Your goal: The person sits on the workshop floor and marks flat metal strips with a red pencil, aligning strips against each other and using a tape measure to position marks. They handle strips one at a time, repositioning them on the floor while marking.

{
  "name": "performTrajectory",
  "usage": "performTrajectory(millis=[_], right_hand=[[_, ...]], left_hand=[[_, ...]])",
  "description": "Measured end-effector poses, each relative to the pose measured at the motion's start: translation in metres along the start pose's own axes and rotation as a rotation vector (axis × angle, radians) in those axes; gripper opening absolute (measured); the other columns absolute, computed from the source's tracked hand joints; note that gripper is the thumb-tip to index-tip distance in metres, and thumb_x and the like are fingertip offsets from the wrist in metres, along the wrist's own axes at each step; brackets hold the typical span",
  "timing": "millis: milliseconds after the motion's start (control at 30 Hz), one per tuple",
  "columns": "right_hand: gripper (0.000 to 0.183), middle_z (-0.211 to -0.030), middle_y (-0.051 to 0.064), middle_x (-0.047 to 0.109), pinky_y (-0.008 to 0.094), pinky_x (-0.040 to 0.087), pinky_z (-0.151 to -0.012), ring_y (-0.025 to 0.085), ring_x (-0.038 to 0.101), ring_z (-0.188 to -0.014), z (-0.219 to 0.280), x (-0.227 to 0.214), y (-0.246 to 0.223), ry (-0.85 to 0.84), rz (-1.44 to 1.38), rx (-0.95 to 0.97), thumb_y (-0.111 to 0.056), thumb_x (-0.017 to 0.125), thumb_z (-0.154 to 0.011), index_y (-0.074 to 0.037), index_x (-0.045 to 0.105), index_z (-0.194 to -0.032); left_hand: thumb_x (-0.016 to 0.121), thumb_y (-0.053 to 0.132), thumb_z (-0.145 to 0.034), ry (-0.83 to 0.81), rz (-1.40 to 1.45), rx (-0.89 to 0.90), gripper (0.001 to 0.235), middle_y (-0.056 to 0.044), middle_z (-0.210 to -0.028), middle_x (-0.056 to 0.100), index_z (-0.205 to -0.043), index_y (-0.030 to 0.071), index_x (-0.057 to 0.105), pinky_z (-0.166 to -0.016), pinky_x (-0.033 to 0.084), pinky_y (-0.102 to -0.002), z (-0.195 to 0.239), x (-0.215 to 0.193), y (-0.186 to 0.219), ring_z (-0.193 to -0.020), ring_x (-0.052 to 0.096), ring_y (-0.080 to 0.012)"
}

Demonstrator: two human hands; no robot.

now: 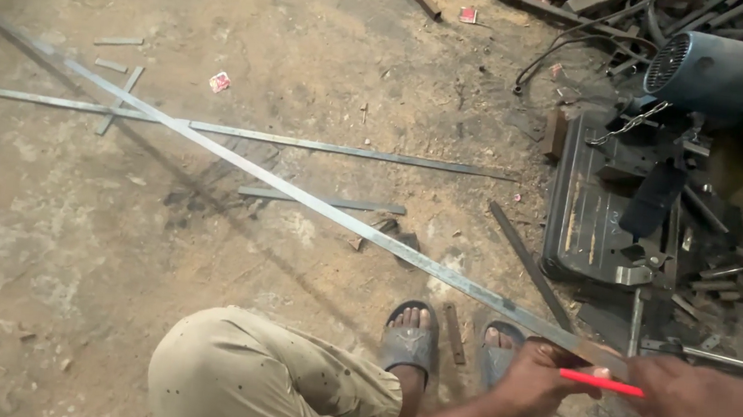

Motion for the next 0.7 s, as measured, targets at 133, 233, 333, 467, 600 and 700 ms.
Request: performTrajectory(millis=[133,233,333,467,600,700], right_hand=[[0.033,-0.105,-0.004,0.073,0.037,0.061,-0.083,0.019,0.076,-0.098,-0.017,0.035,0.024,-0.023,-0.116,-0.069,-0.04,0.066,-0.089,-0.027,0.064,-0.12],[0.034,-0.101,-0.003,0.074,0.04,0.06,-0.083,0.022,0.076,-0.095,-0.023,0.04,0.027,0.117,-0.148,-0.123,-0.036,0.068,-0.085,-0.025,0.065,-0.116],[0.028,-0.101,-0.004,0.074,0.036,0.062,-0.086,0.019,0.076,-0.099,-0.025,0.042,0.03,-0.039,-0.061,0.037,-0.037,0.07,-0.086,-0.031,0.068,-0.113],[0.031,-0.095,-0.001,0.076,0.038,0.06,-0.087,0.021,0.076,-0.098,-0.053,0.111,0.08,0.102,-0.09,0.053,-0.035,0.075,-0.081,-0.028,0.071,-0.11],[0.038,-0.089,0.005,0.077,0.037,0.06,-0.081,0.025,0.077,-0.091,-0.071,0.155,0.12,0.306,-0.29,0.035,-0.035,0.085,-0.07,-0.02,0.077,-0.104],[0.056,-0.105,0.01,0.075,0.036,0.062,-0.082,0.025,0.077,-0.094,-0.046,0.067,0.069,0.479,-0.3,-0.048,-0.037,0.083,-0.068,-0.012,0.072,-0.117]], left_hand=[[0.076,0.004,-0.108,0.017,-0.09,0.001,0.014,-0.013,-0.102,0.073,-0.112,-0.008,0.072,-0.089,0.056,-0.032,-0.003,-0.02,-0.022,-0.091,0.069,-0.0172],[0.076,0.009,-0.098,0.025,-0.073,-0.033,0.028,-0.008,-0.107,0.075,-0.124,0.001,0.071,-0.085,0.057,-0.032,0.004,0.005,0.044,-0.093,0.07,-0.0166],[0.074,0.015,-0.094,0.221,0.009,0.061,0.026,-0.007,-0.101,0.078,-0.115,0.0,0.072,-0.081,0.06,-0.033,0.002,-0.014,0.083,-0.087,0.074,-0.0165],[0.072,0.021,-0.102,0.338,0.028,0.156,0.025,-0.013,-0.087,0.077,-0.103,-0.004,0.073,-0.07,0.059,-0.03,-0.004,-0.032,0.081,-0.074,0.074,-0.0182],[0.074,0.015,-0.103,0.408,-0.067,0.188,0.018,-0.011,-0.084,0.074,-0.096,-0.002,0.072,-0.064,0.058,-0.028,-0.01,-0.013,0.067,-0.07,0.072,-0.0164],[0.074,0.014,-0.102,0.416,-0.034,0.137,0.017,-0.01,-0.084,0.074,-0.095,-0.001,0.072,-0.064,0.059,-0.028,-0.013,0.002,0.05,-0.069,0.072,-0.0157]])
Point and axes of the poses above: each hand's wrist, its own z-axis away from the middle knuckle, its own x-axis out of the palm, y = z × x, the point moved 6 cm from there along -z, towards the middle knuckle
